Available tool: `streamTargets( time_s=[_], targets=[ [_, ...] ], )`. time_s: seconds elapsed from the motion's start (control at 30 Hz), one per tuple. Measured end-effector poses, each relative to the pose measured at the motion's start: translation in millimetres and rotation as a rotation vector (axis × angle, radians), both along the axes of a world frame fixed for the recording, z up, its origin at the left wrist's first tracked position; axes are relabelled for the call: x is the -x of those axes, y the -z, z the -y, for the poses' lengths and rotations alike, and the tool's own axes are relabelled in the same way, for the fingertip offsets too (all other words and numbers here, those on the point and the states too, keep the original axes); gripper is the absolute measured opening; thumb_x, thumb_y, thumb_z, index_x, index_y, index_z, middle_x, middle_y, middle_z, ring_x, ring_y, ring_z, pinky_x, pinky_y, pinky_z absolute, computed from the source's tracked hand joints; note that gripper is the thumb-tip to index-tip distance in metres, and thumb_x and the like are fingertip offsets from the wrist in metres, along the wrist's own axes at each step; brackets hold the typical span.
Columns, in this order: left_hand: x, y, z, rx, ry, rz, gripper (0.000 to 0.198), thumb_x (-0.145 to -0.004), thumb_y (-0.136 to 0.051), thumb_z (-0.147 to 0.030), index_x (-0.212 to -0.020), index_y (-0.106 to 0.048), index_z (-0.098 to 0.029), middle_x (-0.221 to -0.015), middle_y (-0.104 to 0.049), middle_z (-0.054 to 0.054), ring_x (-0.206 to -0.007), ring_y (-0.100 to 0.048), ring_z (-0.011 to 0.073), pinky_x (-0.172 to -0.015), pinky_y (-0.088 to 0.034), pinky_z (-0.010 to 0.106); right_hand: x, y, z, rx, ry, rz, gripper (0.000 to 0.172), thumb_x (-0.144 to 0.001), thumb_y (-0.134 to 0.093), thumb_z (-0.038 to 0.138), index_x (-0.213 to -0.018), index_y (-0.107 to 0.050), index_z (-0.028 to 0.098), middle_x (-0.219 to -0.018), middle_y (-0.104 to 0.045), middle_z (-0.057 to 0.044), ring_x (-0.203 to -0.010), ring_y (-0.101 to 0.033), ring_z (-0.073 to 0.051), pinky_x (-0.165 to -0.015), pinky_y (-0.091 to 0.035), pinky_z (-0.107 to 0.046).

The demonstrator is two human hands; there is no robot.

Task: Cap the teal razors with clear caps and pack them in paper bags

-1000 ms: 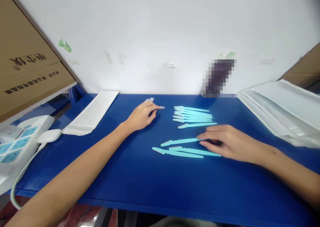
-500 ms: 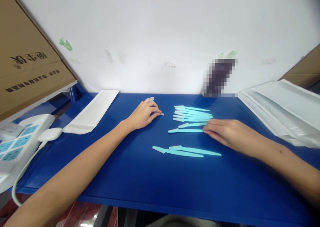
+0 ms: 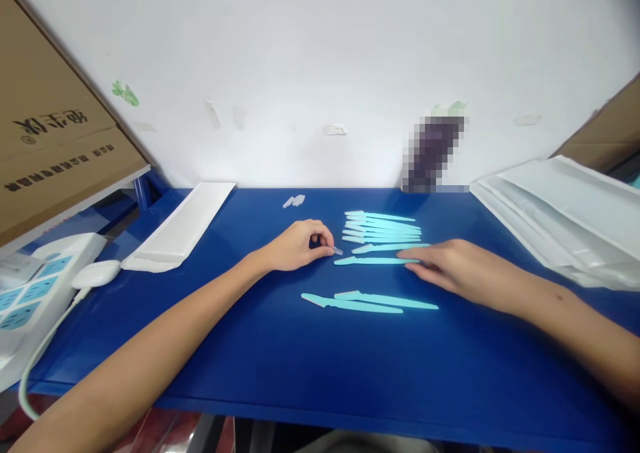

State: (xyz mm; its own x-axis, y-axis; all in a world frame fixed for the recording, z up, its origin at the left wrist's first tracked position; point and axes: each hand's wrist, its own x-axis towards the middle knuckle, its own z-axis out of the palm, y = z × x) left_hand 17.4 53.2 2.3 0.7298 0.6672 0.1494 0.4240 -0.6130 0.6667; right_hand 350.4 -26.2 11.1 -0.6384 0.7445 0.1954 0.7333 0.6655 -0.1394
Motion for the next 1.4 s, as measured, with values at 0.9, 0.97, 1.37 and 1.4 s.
streamTargets(
  time_s=[0.9, 0.97, 1.37, 1.4],
  targets=[
    [1, -2.7, 2, -0.032, 0.035, -0.028, 0.019, -0.090, -0.072, -0.036, -0.080, -0.068, -0.021, -0.087, -0.075, 0.002, -0.088, -0.063, 0.0203, -0.088, -0.047, 0.038, 1, -11.9, 2, 0.171, 0.115, -0.232, 0.027, -0.104, -0.047, 0.046, -0.094, -0.061, 0.025, -0.074, -0.069, -0.001, -0.063, -0.062, -0.017, -0.061, -0.047, -0.030],
    [0, -3.0, 2, -0.036, 0.034, -0.019, 0.018, -0.090, -0.072, -0.035, -0.080, -0.069, -0.021, -0.085, -0.075, 0.002, -0.086, -0.064, 0.0200, -0.087, -0.047, 0.038, 3, -11.6, 2, 0.160, 0.146, -0.331, 0.026, -0.104, -0.049, 0.045, -0.098, -0.062, 0.024, -0.080, -0.074, -0.002, -0.066, -0.068, -0.018, -0.061, -0.051, -0.030],
    [1, -1.6, 0, 0.001, 0.025, -0.003, 0.019, -0.090, -0.073, -0.038, -0.083, -0.072, -0.021, -0.085, -0.074, 0.003, -0.087, -0.064, 0.0202, -0.086, -0.048, 0.038, 13, -12.5, 3, 0.224, 0.281, -0.787, 0.029, -0.087, -0.076, 0.052, -0.088, -0.076, 0.023, -0.079, -0.080, -0.005, -0.075, -0.078, -0.024, -0.073, -0.065, -0.038],
    [1, -1.6, 0, 0.003, 0.025, 0.001, 0.018, -0.090, -0.074, -0.037, -0.083, -0.073, -0.021, -0.085, -0.074, 0.003, -0.087, -0.064, 0.0201, -0.086, -0.048, 0.038, 14, -12.3, 3, 0.212, 0.278, -0.783, 0.028, -0.088, -0.075, 0.051, -0.088, -0.075, 0.023, -0.080, -0.080, -0.005, -0.075, -0.078, -0.024, -0.073, -0.065, -0.038]
  ],
)
